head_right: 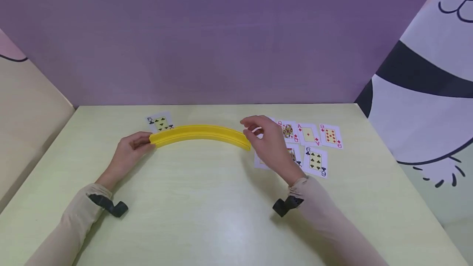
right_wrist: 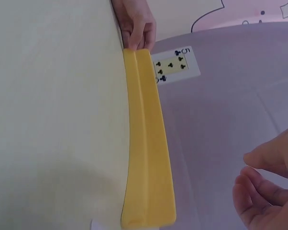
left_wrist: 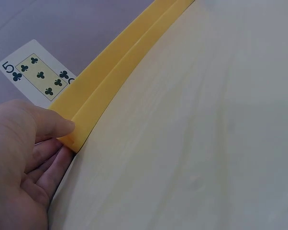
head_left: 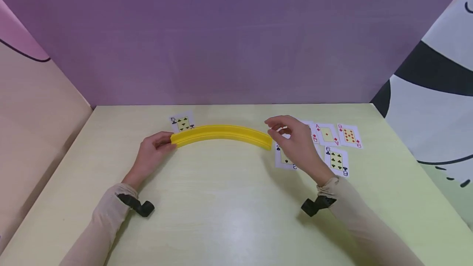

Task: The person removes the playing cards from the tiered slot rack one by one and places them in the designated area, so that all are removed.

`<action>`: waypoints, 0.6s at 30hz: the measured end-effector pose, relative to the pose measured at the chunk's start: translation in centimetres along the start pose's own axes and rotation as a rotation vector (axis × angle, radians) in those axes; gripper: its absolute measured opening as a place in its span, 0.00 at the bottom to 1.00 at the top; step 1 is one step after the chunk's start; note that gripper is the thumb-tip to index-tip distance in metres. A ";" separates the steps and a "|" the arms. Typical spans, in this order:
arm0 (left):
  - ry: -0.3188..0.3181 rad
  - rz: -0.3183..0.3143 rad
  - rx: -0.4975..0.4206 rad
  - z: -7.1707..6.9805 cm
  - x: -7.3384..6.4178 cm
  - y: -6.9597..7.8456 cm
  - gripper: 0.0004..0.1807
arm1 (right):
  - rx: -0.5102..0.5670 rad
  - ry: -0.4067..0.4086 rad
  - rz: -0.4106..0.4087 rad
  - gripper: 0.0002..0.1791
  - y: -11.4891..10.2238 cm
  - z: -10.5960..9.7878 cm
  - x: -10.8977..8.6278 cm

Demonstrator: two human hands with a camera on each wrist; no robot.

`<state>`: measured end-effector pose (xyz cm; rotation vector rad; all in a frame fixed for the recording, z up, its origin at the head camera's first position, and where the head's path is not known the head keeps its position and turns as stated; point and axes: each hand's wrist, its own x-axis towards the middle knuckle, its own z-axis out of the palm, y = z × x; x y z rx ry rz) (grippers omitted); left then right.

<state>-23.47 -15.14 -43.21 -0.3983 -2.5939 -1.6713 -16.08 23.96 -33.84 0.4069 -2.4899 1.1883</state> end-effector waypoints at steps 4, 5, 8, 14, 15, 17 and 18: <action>-0.001 0.016 -0.016 0.2 0.0 0.0 0.18 | 0.029 -0.028 -0.017 0.14 -1.2 1.5 1.3; 0.000 0.020 -0.017 0.3 0.0 0.0 0.18 | 0.037 -0.034 -0.022 0.14 -1.4 1.9 1.6; 0.002 0.025 -0.027 0.4 0.1 0.0 0.18 | 0.060 -0.045 -0.038 0.14 -2.1 2.9 2.5; -0.010 0.004 -0.060 0.9 0.4 0.0 0.18 | 0.093 -0.059 -0.046 0.14 -2.9 4.7 4.1; -0.010 0.001 -0.063 1.0 0.4 -0.1 0.18 | 0.103 -0.063 -0.042 0.14 -3.0 5.0 4.4; -0.008 -0.003 -0.061 1.2 0.4 -0.1 0.18 | 0.127 -0.069 -0.035 0.14 -3.3 5.6 4.9; -0.008 -0.004 -0.058 1.2 0.4 -0.1 0.18 | 0.139 -0.070 -0.029 0.15 -3.4 6.0 5.1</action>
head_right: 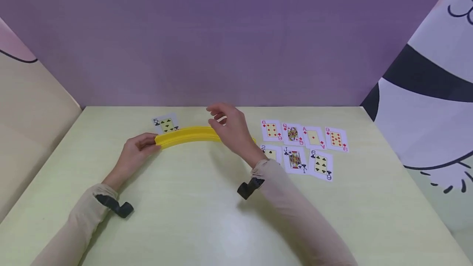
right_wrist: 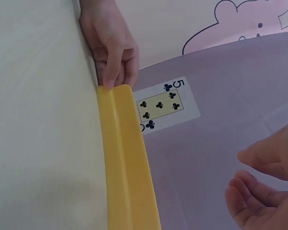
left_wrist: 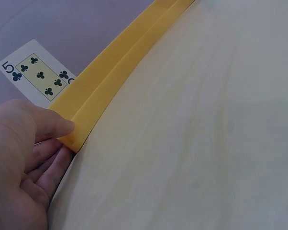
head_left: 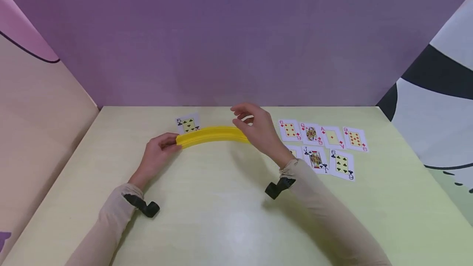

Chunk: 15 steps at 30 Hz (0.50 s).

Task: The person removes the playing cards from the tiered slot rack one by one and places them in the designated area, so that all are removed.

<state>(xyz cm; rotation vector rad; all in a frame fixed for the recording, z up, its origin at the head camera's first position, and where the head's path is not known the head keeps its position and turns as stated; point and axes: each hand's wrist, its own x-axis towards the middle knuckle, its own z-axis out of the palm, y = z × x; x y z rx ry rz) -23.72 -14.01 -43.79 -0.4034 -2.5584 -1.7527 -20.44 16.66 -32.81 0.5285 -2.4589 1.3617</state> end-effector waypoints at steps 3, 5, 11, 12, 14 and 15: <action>0.002 -0.003 0.009 0.1 0.0 0.1 0.18 | 0.025 0.007 0.022 0.15 -0.1 1.0 1.0; 0.003 -0.003 0.014 0.2 0.0 0.1 0.18 | 0.038 0.014 0.048 0.16 -0.2 1.6 1.7; -0.003 0.006 0.032 0.0 -0.1 0.1 0.19 | 0.140 -0.014 0.201 0.19 -0.8 4.1 3.4; -0.001 0.007 0.036 -0.2 -0.2 0.1 0.18 | 0.169 -0.025 0.226 0.19 -0.9 4.7 3.7; -0.003 0.012 0.033 -0.3 -0.3 0.4 0.18 | 0.213 -0.039 0.264 0.20 -1.1 5.7 4.1; -0.007 0.016 0.027 -0.3 -0.3 0.5 0.18 | 0.222 -0.045 0.279 0.21 -1.2 6.1 4.2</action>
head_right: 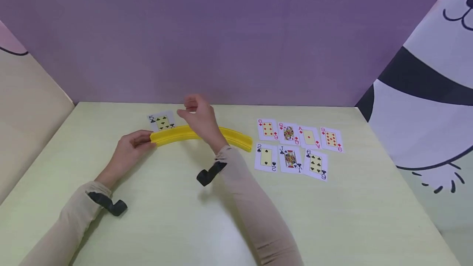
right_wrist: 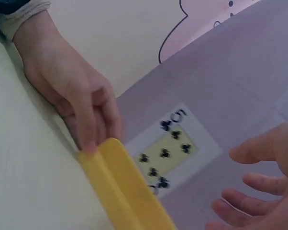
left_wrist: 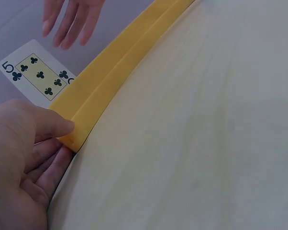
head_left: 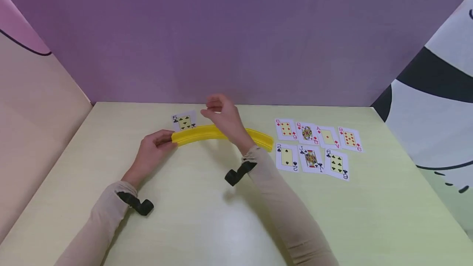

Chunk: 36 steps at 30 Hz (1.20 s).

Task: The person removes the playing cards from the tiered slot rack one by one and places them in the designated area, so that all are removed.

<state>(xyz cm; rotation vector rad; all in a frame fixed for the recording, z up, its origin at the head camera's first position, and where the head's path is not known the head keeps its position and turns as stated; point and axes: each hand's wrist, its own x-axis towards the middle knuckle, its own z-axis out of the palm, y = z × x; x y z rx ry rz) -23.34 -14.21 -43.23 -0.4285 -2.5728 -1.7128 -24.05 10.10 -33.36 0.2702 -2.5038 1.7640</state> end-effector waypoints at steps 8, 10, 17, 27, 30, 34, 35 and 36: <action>-0.019 -0.001 0.015 -0.2 0.2 1.0 0.18 | -0.058 -0.016 -0.001 0.14 1.2 2.6 0.2; -0.016 0.001 0.021 -0.3 0.3 1.1 0.18 | -0.056 -0.001 -0.028 0.10 1.6 2.8 0.2; -0.005 0.002 0.016 -0.6 0.4 0.9 0.18 | -0.030 0.005 -0.063 0.05 2.3 3.6 0.4; -0.006 -0.011 0.031 -0.7 0.3 0.5 0.19 | -0.008 0.029 -0.141 0.05 3.6 4.3 0.4; -0.001 -0.010 0.040 -0.6 0.1 0.4 0.18 | 0.017 0.040 -0.144 0.05 4.0 4.3 0.4; -0.002 -0.008 0.039 -0.7 0.1 0.4 0.18 | 0.025 0.039 -0.146 0.06 4.1 4.4 0.4; -0.003 -0.008 0.037 -0.7 0.1 0.4 0.18 | 0.023 0.036 -0.145 0.06 4.2 4.4 0.4; -0.004 -0.008 0.036 -0.7 0.1 0.3 0.19 | 0.021 0.034 -0.145 0.06 4.2 4.4 0.4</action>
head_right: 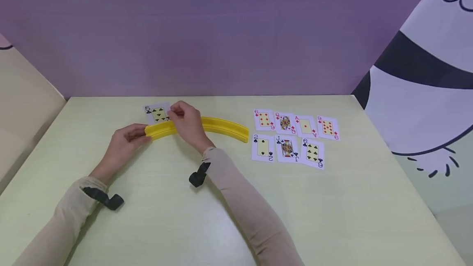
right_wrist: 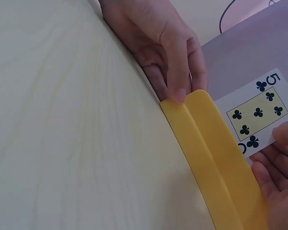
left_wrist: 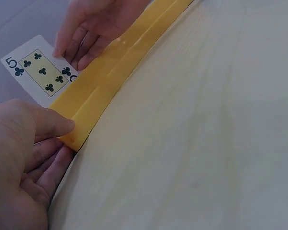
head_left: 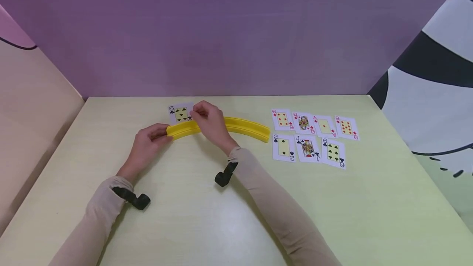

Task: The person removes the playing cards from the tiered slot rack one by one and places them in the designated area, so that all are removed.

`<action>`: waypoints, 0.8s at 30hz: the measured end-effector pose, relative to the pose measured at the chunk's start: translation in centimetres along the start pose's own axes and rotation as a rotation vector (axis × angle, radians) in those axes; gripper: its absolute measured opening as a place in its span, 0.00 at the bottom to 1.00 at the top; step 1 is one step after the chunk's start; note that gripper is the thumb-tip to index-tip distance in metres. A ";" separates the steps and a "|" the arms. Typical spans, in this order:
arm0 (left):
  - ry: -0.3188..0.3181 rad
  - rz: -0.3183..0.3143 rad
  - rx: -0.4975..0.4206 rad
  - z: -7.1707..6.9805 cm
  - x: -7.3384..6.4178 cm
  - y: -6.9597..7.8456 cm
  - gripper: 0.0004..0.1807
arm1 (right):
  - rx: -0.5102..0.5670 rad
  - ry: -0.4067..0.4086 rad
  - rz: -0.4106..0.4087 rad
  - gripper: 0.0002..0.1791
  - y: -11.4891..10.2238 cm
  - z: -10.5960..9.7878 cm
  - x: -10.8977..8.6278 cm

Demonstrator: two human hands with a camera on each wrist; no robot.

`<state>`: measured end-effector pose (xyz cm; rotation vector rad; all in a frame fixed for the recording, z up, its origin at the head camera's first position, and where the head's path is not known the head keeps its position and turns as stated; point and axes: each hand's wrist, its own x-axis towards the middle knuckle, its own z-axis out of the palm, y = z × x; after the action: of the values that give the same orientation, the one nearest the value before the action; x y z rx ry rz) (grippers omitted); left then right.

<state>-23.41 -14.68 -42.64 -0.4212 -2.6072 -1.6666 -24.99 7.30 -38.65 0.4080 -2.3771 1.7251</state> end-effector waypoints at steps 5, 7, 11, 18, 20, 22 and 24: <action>-0.006 -0.004 -0.004 -0.1 0.0 0.1 0.19 | 0.004 -0.020 0.017 0.06 -0.1 -0.3 0.1; -0.009 -0.011 -0.006 -0.1 0.0 0.1 0.18 | 0.010 -0.032 0.030 0.06 -0.2 -0.4 0.0; -0.007 -0.016 -0.007 0.0 -0.2 0.0 0.18 | 0.015 -0.041 0.040 0.07 -0.2 -0.6 -0.1; 0.004 -0.015 0.007 0.0 -0.3 0.2 0.18 | 0.025 -0.039 0.024 0.06 -0.3 -0.8 -0.2; 0.003 -0.011 0.008 0.0 -0.2 0.2 0.18 | 0.012 -0.028 0.015 0.06 -0.3 -0.8 -0.1; 0.005 -0.002 0.000 0.0 -0.2 0.1 0.18 | -0.008 -0.012 0.008 0.06 -0.4 -0.7 -0.1; 0.006 0.010 -0.011 0.0 -0.2 0.1 0.17 | -0.033 0.012 0.004 0.05 -0.5 -0.7 -0.1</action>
<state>-23.24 -14.70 -42.62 -0.4282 -2.5888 -1.6782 -24.72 7.82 -38.07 0.3863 -2.3964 1.6826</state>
